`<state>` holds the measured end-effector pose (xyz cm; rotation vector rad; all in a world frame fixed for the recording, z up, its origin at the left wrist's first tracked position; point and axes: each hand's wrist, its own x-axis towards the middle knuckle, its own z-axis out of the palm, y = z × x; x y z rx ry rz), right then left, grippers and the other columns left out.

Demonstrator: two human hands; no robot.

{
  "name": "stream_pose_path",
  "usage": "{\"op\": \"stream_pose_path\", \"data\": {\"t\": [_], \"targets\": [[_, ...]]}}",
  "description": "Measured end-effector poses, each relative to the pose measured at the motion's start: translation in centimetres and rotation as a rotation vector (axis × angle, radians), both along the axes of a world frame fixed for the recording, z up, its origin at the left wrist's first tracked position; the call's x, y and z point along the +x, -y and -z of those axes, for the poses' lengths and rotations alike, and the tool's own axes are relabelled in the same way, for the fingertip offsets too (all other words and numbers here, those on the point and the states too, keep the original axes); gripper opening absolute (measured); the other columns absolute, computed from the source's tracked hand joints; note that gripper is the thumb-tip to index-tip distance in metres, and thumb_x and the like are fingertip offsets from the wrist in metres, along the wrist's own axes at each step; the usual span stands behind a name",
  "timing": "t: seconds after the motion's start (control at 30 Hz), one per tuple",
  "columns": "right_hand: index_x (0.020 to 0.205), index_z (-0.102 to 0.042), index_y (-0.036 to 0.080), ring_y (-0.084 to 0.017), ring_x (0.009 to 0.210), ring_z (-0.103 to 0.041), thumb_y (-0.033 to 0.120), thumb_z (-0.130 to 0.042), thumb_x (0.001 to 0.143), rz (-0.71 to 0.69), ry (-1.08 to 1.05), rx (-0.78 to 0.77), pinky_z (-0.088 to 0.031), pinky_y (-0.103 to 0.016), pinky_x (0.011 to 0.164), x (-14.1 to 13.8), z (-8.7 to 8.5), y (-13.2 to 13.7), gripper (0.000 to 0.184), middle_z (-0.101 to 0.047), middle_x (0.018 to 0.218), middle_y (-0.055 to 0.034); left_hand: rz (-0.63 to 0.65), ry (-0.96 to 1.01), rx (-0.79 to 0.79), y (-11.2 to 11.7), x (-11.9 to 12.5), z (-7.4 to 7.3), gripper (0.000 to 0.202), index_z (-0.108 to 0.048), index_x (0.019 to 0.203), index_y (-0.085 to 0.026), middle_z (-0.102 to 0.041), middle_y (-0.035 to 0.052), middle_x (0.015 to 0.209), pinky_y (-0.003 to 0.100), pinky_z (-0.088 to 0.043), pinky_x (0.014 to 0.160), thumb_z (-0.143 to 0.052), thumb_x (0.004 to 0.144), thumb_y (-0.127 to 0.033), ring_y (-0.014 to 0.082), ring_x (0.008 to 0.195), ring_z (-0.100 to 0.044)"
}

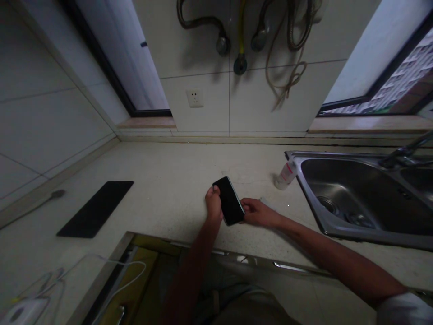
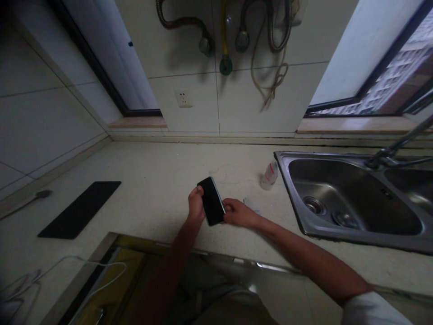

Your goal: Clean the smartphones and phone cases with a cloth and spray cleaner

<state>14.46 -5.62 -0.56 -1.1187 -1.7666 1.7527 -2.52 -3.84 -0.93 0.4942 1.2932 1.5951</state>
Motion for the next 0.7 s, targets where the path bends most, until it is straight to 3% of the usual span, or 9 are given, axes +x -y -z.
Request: {"op": "stream_pose_path", "data": {"t": [0.3, 0.53, 0.7], "targets": [[0.09, -0.053, 0.019, -0.014, 0.075, -0.055, 0.033, -0.072, 0.069, -0.005, -0.133, 0.038, -0.044, -0.025, 0.067, 0.2, -0.1, 0.4, 0.031, -0.058, 0.079, 0.0022, -0.055, -0.035, 0.035, -0.2, 0.3, -0.4, 0.02, -0.05, 0.074, -0.02, -0.048, -0.0054, 0.064, 0.023, -0.037, 0.061, -0.062, 0.076, -0.036, 0.0103, 0.059, -0.043], [0.086, -0.052, 0.019, -0.01, 0.066, -0.051, 0.035, -0.076, 0.069, -0.024, -0.111, 0.018, -0.038, -0.023, 0.061, 0.4, -1.2, 0.7, 0.033, -0.055, 0.071, 0.0055, -0.025, -0.027, 0.033, -0.5, 0.2, 0.3, 0.028, -0.047, 0.072, -0.021, -0.045, -0.0056, 0.065, 0.024, -0.036, 0.061, -0.065, 0.074, -0.043, 0.0103, 0.06, -0.041], [0.084, -0.053, 0.018, -0.007, 0.057, -0.049, 0.038, -0.079, 0.066, -0.007, -0.131, -0.089, -0.033, -0.021, 0.055, 0.5, -0.8, 0.5, 0.038, -0.058, 0.065, 0.0068, -0.033, -0.059, 0.027, -0.5, 0.1, 0.5, 0.027, -0.046, 0.072, -0.021, -0.043, -0.0055, 0.064, 0.024, -0.034, 0.06, -0.062, 0.074, -0.042, 0.0104, 0.06, -0.039]]}}
